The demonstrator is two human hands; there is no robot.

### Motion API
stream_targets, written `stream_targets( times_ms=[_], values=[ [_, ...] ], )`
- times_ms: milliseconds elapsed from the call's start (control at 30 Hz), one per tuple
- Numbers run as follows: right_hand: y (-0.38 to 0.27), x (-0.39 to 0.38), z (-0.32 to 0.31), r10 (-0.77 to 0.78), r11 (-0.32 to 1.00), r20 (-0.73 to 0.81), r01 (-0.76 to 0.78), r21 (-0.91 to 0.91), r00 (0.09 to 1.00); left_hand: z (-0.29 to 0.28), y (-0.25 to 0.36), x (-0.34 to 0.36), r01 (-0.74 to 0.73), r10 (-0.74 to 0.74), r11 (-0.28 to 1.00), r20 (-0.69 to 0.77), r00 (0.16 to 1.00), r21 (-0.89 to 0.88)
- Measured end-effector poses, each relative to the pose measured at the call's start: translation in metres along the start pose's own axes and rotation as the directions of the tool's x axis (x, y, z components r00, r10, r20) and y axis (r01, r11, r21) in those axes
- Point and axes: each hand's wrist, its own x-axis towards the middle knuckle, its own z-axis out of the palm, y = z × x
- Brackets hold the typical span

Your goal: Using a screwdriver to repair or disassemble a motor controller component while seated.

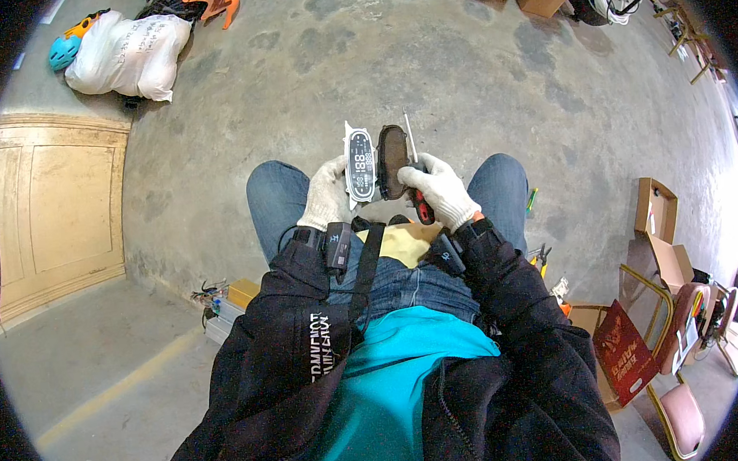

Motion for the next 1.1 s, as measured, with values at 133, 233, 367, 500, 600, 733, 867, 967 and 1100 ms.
stream_targets(
  times_ms=[133,233,367,500,600,733,867,967,1100],
  values=[
    [-0.002,0.000,0.000,0.016,0.999,-0.005,-0.016,0.035,1.000,-0.006,0.000,0.002,-0.006,0.006,1.000,-0.008,1.000,0.023],
    [-0.005,-0.002,0.001,0.018,1.000,-0.005,-0.018,0.019,1.000,-0.009,-0.001,0.004,-0.020,0.019,0.998,0.016,1.000,0.052],
    [-0.004,-0.002,-0.002,0.019,0.998,0.002,-0.019,0.053,1.000,-0.010,-0.001,0.003,-0.010,0.009,0.999,0.026,1.000,0.041],
    [0.000,0.000,-0.005,0.018,0.999,-0.019,-0.017,0.049,1.000,-0.003,0.000,0.000,0.009,-0.009,1.000,0.006,1.000,0.014],
    [0.002,0.002,-0.003,0.016,0.999,-0.020,-0.016,0.039,1.000,-0.018,-0.001,0.008,0.011,-0.011,1.000,0.014,1.000,-0.009],
    [0.010,0.006,-0.007,0.034,0.999,-0.032,-0.033,0.042,0.999,-0.017,-0.001,0.007,0.031,-0.029,0.997,0.024,0.999,-0.067],
    [0.013,0.007,-0.010,0.049,0.998,-0.046,-0.047,0.046,0.998,-0.012,0.001,0.003,0.062,-0.059,0.995,0.045,0.997,-0.073],
    [0.012,0.006,-0.007,0.046,0.987,-0.043,-0.039,0.159,0.998,-0.017,0.001,0.006,0.055,-0.050,0.996,0.064,0.997,-0.070],
    [0.017,0.007,-0.015,0.079,0.984,-0.069,-0.067,0.167,0.994,-0.007,0.001,0.004,0.081,-0.077,0.994,0.046,0.996,-0.077]
  ],
)
